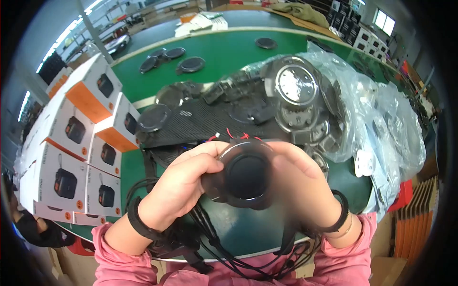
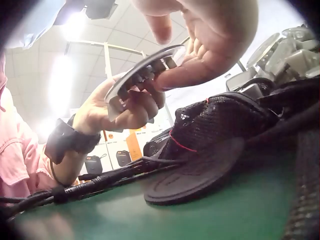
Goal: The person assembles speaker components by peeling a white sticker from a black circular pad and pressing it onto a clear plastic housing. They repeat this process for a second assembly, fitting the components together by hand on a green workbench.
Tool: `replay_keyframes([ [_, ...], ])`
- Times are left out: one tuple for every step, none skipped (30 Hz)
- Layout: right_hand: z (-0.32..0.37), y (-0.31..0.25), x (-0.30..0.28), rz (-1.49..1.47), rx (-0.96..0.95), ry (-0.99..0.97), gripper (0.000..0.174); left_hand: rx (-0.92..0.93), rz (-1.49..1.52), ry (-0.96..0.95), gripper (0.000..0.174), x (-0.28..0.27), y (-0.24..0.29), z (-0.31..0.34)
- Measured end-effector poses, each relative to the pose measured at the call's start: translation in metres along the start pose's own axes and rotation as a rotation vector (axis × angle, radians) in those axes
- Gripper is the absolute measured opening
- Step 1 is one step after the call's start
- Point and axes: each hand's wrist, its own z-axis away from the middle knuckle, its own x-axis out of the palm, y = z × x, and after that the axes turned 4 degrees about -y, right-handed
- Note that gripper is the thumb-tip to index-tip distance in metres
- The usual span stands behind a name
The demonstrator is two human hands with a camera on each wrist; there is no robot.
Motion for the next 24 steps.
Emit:
replay_keyframes([
  [0.0, 0.002, -0.004, 0.027, 0.019, 0.029, 0.029, 0.034, 0.03, 0.016, 0.03, 0.002, 0.007, 0.001],
  [-0.001, 0.002, -0.006, 0.055, 0.037, 0.059, 0.03, 0.1, 0.053, 0.042, 0.028, 0.0, 0.013, -0.001],
  [-0.001, 0.001, -0.006, 0.099, 0.055, 0.072, 0.031, 0.19, 0.024, 0.072, 0.028, -0.002, 0.021, -0.003],
  [-0.001, 0.001, -0.006, 0.098, 0.04, 0.06, 0.031, 0.278, -0.004, 0.099, 0.027, -0.005, 0.031, -0.007],
  [-0.001, 0.001, -0.006, 0.081, 0.038, 0.047, 0.031, 0.356, 0.021, 0.114, 0.027, -0.02, 0.039, -0.017],
  [0.0, 0.001, -0.007, 0.064, 0.039, 0.036, 0.031, 0.391, -0.026, 0.108, 0.024, -0.038, 0.052, -0.029],
  [-0.001, 0.001, -0.007, 0.058, 0.04, 0.035, 0.03, 0.412, -0.051, 0.168, 0.019, -0.052, 0.066, -0.037],
  [-0.001, 0.002, -0.008, 0.061, 0.034, 0.031, 0.03, 0.423, -0.065, 0.094, 0.013, -0.067, 0.082, -0.042],
  [-0.001, 0.002, -0.009, 0.067, 0.045, 0.022, 0.029, 0.456, -0.068, 0.289, 0.011, -0.092, 0.091, -0.057],
  [-0.001, 0.002, -0.01, 0.074, 0.053, 0.016, 0.029, 0.432, -0.08, 0.445, 0.005, -0.1, 0.1, -0.067],
  [-0.001, 0.001, -0.01, 0.086, 0.064, 0.009, 0.029, 0.374, -0.137, 0.548, 0.01, -0.134, 0.108, -0.079],
  [-0.001, 0.001, -0.011, 0.09, 0.053, 0.013, 0.029, 0.365, -0.197, 0.756, 0.018, -0.142, 0.111, -0.089],
  [-0.001, 0.002, -0.011, 0.097, 0.081, 0.0, 0.029, 0.282, -0.247, 0.754, 0.021, -0.178, 0.114, -0.098],
  [-0.001, 0.002, -0.012, 0.104, 0.108, -0.013, 0.03, 0.233, -0.305, 0.761, 0.024, -0.188, 0.112, -0.102],
  [-0.001, 0.001, -0.012, 0.099, 0.13, -0.016, 0.029, 0.175, -0.261, 0.798, 0.025, -0.201, 0.109, -0.109],
  [-0.001, 0.001, -0.012, 0.098, 0.119, -0.009, 0.029, 0.158, -0.295, 0.833, 0.025, -0.216, 0.105, -0.115],
  [-0.002, 0.001, -0.012, 0.121, 0.134, -0.02, 0.029, 0.158, -0.347, 0.863, 0.024, -0.224, 0.101, -0.119],
  [-0.002, 0.001, -0.012, 0.143, 0.151, -0.032, 0.029, 0.158, -0.397, 0.893, 0.023, -0.229, 0.097, -0.121],
  [-0.002, 0.001, -0.012, 0.147, 0.16, -0.037, 0.03, 0.163, -0.402, 0.886, 0.023, -0.234, 0.096, -0.124],
  [-0.002, 0.0, -0.012, 0.147, 0.155, -0.032, 0.03, 0.169, -0.37, 0.899, 0.02, -0.24, 0.093, -0.126],
  [-0.002, -0.001, -0.011, 0.14, 0.169, -0.034, 0.03, 0.171, -0.337, 0.913, 0.016, -0.236, 0.091, -0.126],
  [-0.002, -0.001, -0.011, 0.134, 0.183, -0.035, 0.03, 0.17, -0.338, 0.908, 0.016, -0.231, 0.089, -0.127],
  [-0.002, -0.001, -0.011, 0.133, 0.189, -0.037, 0.029, 0.237, -0.269, 0.908, 0.013, -0.226, 0.086, -0.129],
  [-0.002, -0.001, -0.012, 0.133, 0.19, -0.035, 0.029, 0.304, -0.199, 0.91, 0.012, -0.221, 0.085, -0.129],
])
